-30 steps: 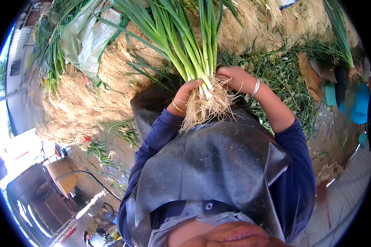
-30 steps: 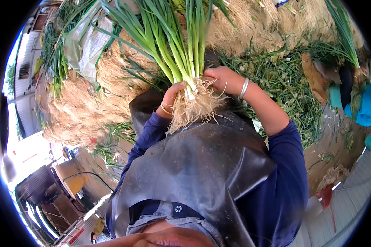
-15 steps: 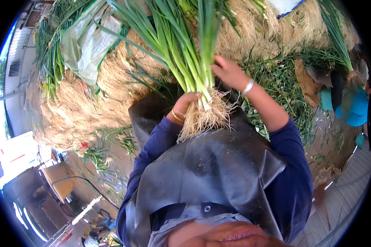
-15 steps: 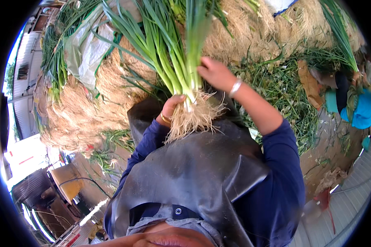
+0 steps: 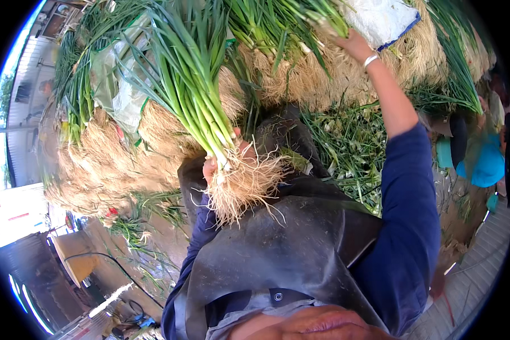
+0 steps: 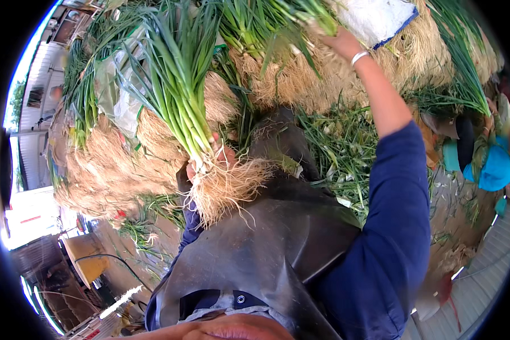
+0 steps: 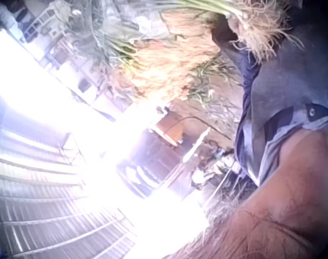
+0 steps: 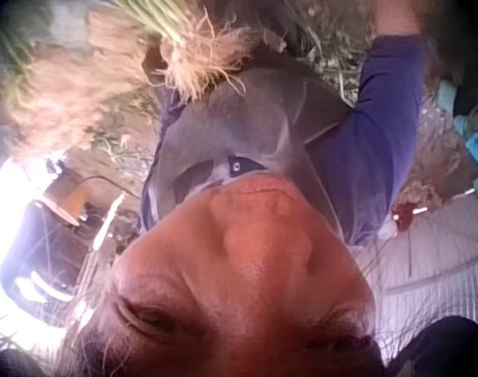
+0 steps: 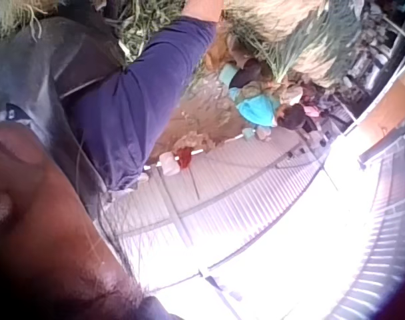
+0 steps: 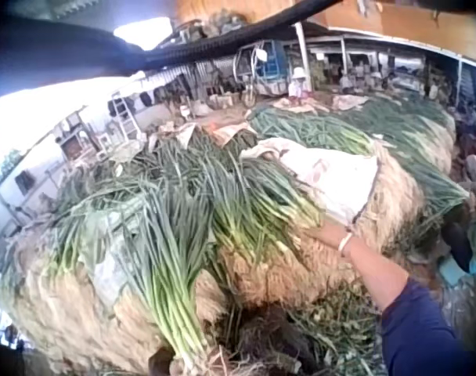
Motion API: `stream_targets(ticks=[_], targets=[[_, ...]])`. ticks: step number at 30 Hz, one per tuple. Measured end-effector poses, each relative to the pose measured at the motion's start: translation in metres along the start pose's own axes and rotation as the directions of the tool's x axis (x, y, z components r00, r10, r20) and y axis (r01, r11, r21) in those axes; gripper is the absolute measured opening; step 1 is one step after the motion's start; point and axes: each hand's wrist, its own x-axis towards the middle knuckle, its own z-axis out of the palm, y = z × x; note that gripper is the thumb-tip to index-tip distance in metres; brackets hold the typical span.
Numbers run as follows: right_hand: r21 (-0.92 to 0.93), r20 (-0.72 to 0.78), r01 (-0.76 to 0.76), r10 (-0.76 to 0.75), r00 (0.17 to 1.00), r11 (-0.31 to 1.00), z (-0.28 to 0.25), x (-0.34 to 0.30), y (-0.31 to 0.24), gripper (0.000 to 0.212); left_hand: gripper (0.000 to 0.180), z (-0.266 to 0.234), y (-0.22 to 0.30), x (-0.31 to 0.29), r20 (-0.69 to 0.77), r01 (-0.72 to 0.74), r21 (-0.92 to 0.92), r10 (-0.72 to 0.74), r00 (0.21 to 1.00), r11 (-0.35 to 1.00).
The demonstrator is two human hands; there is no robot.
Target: The person sorts a bunch of green onions by hand, removing outer layers and cleaning the roots before placing them to the side.
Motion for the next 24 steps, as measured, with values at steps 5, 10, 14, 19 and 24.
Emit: stream_targets(ticks=[5, 10, 14, 19, 24], targets=[[-0.054, -0.23, 0.126, -0.135, 0.964, 0.991, 0.067, -0.052, 0.044, 0.047, 0.068, 0.029, -0.013, 0.015, 0.113, 0.099, 0.03, -0.102, 0.988, 0.995], [-0.541, -0.323, 0.252, -0.474, 0.819, 0.803, 0.072, -0.084, 0.045, 0.025, 0.071, 0.01, -0.005, -0.001, -0.089, 0.202, 0.012, -0.2, 0.976, 0.979], [0.092, -0.037, 0.188, -0.185, 0.982, 0.978, 0.07, -0.155, -0.018, 0.025, 0.07, 0.03, -0.019, -0.005, -0.151, 0.349, 0.213, -0.322, 0.935, 0.913], [0.471, 0.492, -0.216, -0.051, 0.869, 0.855, 0.147, -0.201, -0.034, 0.025, 0.063, 0.019, -0.039, -0.007, -0.121, 0.468, 0.12, -0.455, 0.882, 0.875], [0.469, 0.154, 0.104, -0.197, 0.968, 0.877, 0.187, -0.16, -0.017, 0.023, 0.059, 0.003, -0.036, -0.016, -0.215, 0.443, 0.239, -0.398, 0.892, 0.864]])
